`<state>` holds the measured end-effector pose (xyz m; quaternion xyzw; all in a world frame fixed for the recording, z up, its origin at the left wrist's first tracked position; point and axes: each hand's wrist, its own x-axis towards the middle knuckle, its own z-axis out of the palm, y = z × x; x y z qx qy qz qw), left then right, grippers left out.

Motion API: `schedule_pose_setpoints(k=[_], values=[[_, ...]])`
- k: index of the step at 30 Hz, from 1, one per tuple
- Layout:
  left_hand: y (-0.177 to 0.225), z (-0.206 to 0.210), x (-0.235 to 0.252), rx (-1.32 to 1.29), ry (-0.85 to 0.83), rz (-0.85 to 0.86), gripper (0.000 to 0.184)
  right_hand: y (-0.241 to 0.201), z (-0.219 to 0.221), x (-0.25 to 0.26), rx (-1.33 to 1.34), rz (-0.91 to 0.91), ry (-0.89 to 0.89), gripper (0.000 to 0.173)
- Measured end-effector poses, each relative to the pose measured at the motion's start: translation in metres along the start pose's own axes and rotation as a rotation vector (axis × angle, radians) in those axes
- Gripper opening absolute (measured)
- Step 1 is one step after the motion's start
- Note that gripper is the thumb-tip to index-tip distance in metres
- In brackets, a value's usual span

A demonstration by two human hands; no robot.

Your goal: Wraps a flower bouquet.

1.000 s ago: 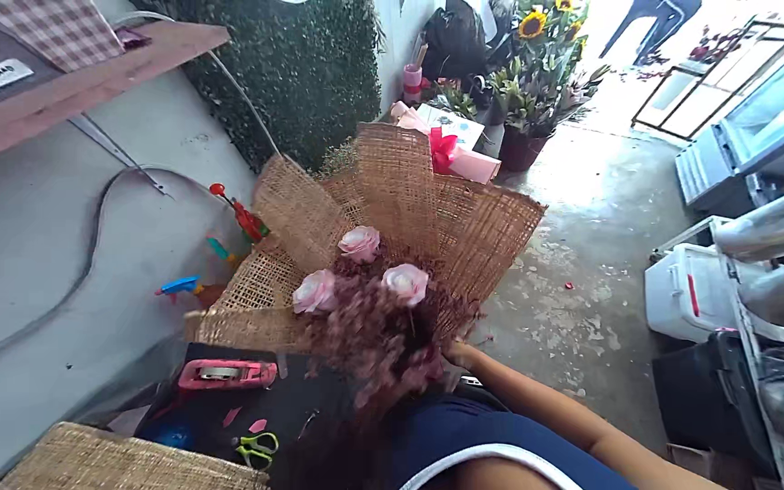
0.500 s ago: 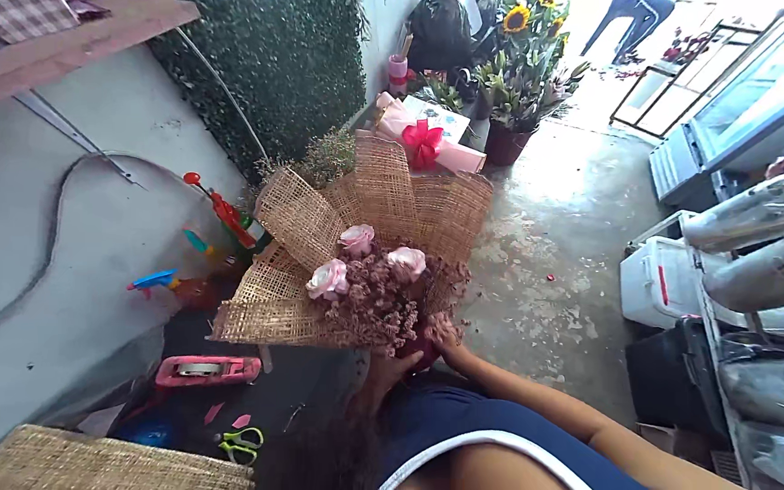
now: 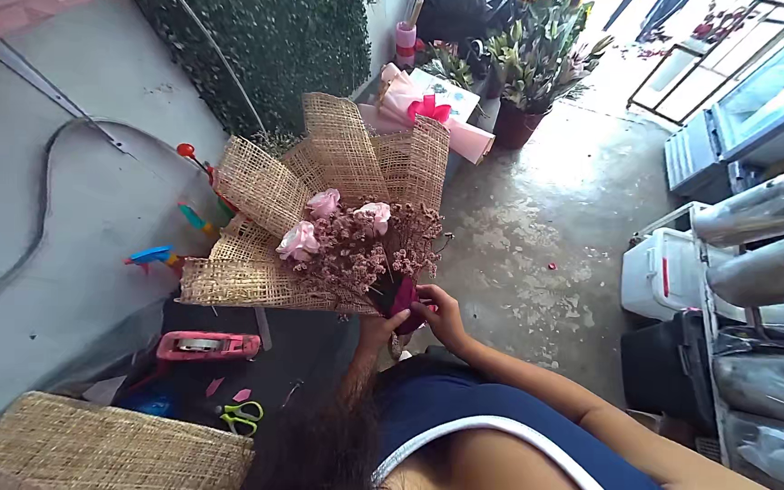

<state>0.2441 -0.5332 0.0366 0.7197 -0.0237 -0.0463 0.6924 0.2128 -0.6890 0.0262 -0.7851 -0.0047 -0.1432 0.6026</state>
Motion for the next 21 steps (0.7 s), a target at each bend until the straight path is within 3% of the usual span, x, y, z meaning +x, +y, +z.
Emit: schedule_pose_setpoints(k=[4,10,12,15,17,21], values=[[-0.003,0.002,0.005,0.045,0.018,0.027,0.085,0.012,0.002,0.002,0.054,-0.019,0.047,0.023],[-0.007,0.004,0.010,0.287,0.076,0.009,0.093,0.015,0.001,0.005,0.076,0.079,0.028,0.026],[-0.011,0.008,0.010,0.336,0.122,0.004,0.091,0.012,-0.001,0.006,0.062,0.121,-0.073,0.045],[-0.006,0.016,0.009,0.387,0.176,-0.041,0.090,0.009,0.003,0.007,0.066,0.120,-0.234,0.103],[-0.001,0.018,0.013,0.422,0.199,-0.064,0.096,0.006,0.011,0.009,0.011,0.128,-0.250,0.127],[-0.008,0.013,0.028,0.296,0.242,0.002,0.107,-0.002,0.022,0.017,-0.027,0.221,-0.245,0.139]])
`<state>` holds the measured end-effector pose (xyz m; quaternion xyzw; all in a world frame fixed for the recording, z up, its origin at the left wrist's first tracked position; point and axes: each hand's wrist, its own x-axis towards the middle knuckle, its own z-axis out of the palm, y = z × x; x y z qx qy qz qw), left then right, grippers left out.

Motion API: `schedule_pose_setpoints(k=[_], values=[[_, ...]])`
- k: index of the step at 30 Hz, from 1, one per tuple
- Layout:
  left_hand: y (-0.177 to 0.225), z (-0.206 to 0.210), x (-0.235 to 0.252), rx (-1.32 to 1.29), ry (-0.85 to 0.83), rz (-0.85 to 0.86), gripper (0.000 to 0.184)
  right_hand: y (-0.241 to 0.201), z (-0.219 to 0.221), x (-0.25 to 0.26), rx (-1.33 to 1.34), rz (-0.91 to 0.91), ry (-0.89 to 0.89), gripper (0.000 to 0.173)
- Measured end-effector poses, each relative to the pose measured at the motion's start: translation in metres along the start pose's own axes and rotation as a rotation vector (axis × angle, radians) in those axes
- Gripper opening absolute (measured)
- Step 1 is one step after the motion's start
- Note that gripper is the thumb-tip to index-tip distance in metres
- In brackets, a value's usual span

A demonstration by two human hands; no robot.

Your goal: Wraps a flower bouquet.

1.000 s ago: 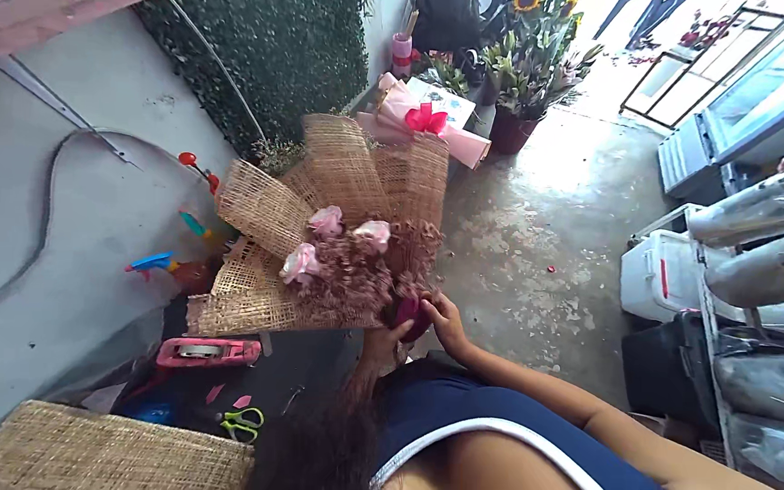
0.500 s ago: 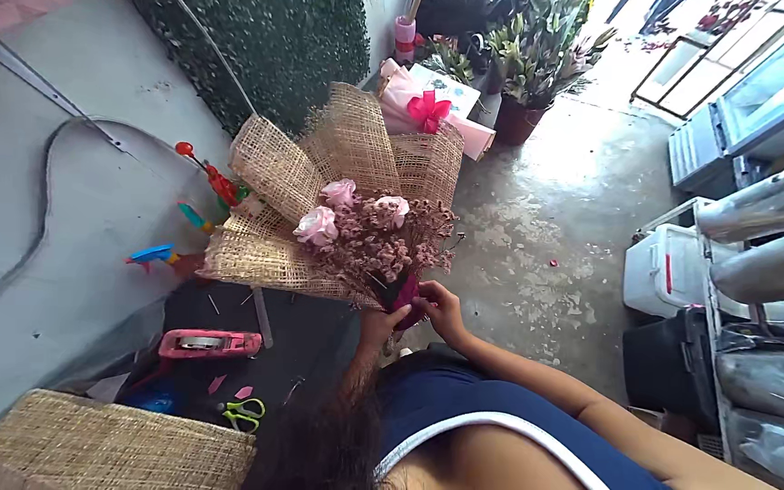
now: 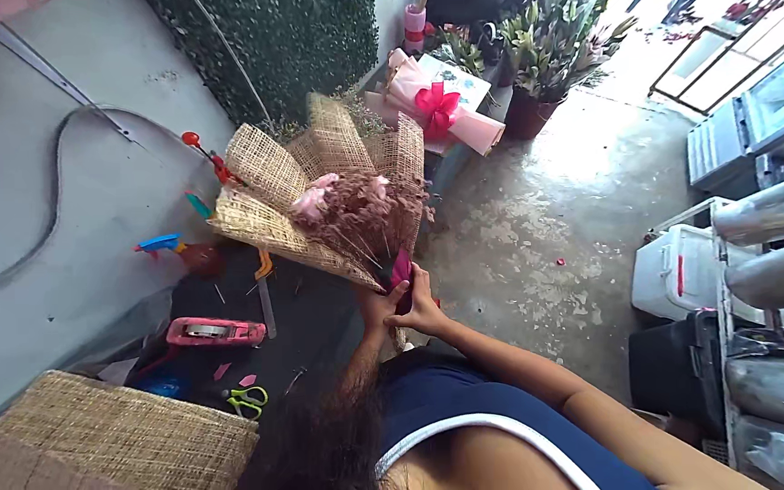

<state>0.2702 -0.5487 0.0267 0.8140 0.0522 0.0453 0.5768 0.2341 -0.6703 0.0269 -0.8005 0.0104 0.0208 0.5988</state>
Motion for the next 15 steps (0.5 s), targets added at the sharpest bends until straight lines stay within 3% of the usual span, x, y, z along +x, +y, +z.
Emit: schedule_pose_setpoints(k=[3,5,9,13,15], values=[[-0.005,-0.002,0.005,-0.042,-0.054,0.029,0.110,-0.005,-0.003,0.007,-0.018,0.031,-0.060,0.142],[-0.001,-0.010,0.009,0.040,-0.157,0.056,0.098,-0.004,-0.003,0.011,-0.054,0.024,-0.082,0.139],[0.013,-0.027,0.014,-0.018,-0.387,-0.039,0.061,0.008,0.002,0.015,-0.017,-0.050,0.054,0.102],[0.012,-0.035,0.012,-0.283,-0.462,-0.046,0.079,0.011,-0.003,0.026,0.072,-0.061,0.083,0.091],[0.010,-0.035,0.011,-0.302,-0.456,-0.055,0.075,0.009,-0.007,0.027,0.099,-0.073,0.110,0.087]])
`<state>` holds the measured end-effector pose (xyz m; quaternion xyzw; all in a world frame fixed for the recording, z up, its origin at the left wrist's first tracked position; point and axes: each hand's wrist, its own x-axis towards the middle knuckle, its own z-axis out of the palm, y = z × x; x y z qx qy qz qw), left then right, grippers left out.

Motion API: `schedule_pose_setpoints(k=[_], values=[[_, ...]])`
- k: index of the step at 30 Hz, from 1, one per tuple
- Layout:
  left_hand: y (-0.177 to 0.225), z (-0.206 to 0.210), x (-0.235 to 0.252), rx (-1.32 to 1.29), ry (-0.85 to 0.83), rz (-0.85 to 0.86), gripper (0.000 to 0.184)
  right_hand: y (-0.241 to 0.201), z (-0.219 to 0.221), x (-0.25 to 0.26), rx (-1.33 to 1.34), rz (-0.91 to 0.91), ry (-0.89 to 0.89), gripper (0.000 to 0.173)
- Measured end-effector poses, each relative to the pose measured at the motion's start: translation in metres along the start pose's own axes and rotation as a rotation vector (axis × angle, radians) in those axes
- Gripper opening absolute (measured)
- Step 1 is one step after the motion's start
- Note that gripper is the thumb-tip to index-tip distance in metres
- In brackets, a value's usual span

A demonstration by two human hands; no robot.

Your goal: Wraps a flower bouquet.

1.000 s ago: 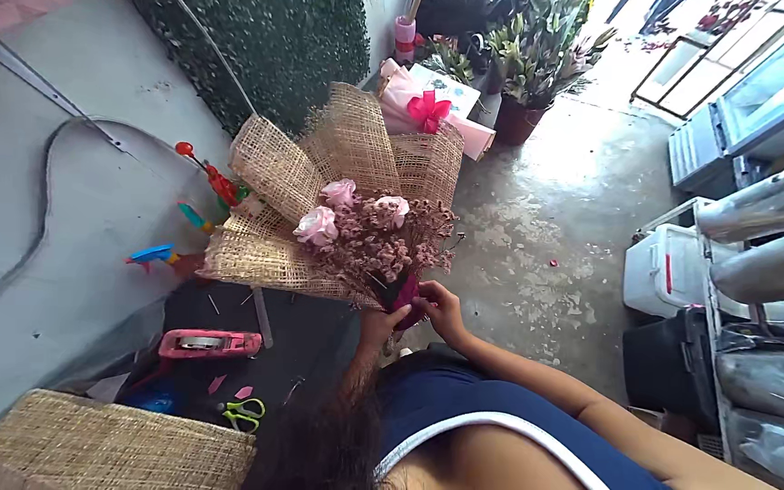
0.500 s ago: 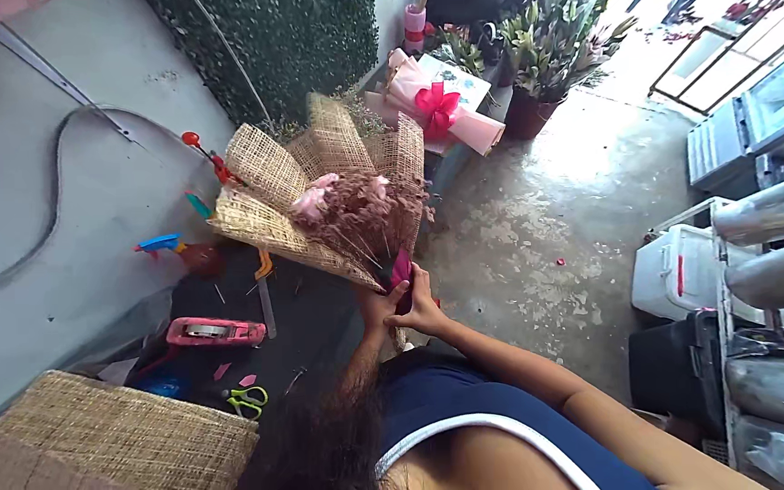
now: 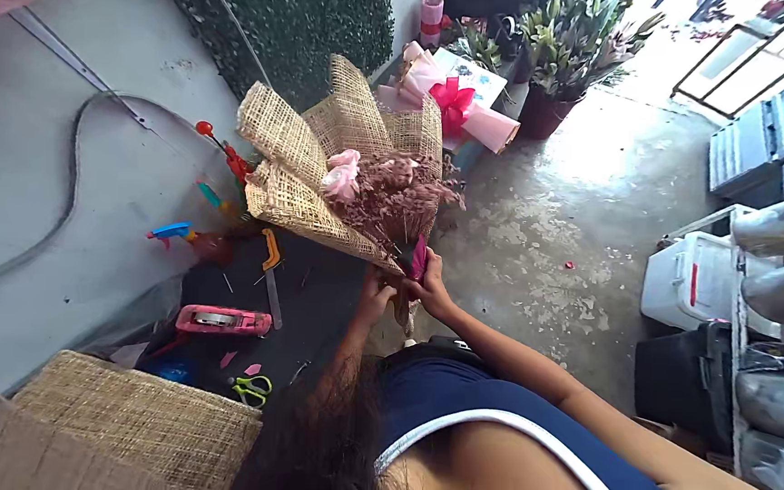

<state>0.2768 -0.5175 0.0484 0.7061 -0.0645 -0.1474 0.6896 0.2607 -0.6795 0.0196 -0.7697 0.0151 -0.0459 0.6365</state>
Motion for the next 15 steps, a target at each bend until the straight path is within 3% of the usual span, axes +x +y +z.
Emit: schedule_pose_setpoints(k=[3,9,15], values=[[0.002,-0.010,0.004,0.051,-0.007,0.011,0.054,-0.004,-0.008,0.004,0.107,0.013,0.011,0.081],[0.033,-0.029,0.012,0.145,0.071,0.016,0.030,-0.013,-0.019,-0.001,0.295,-0.047,-0.107,0.079],[0.038,-0.032,0.014,0.142,0.181,0.079,0.033,-0.018,-0.019,-0.001,0.173,-0.231,-0.040,0.088]])
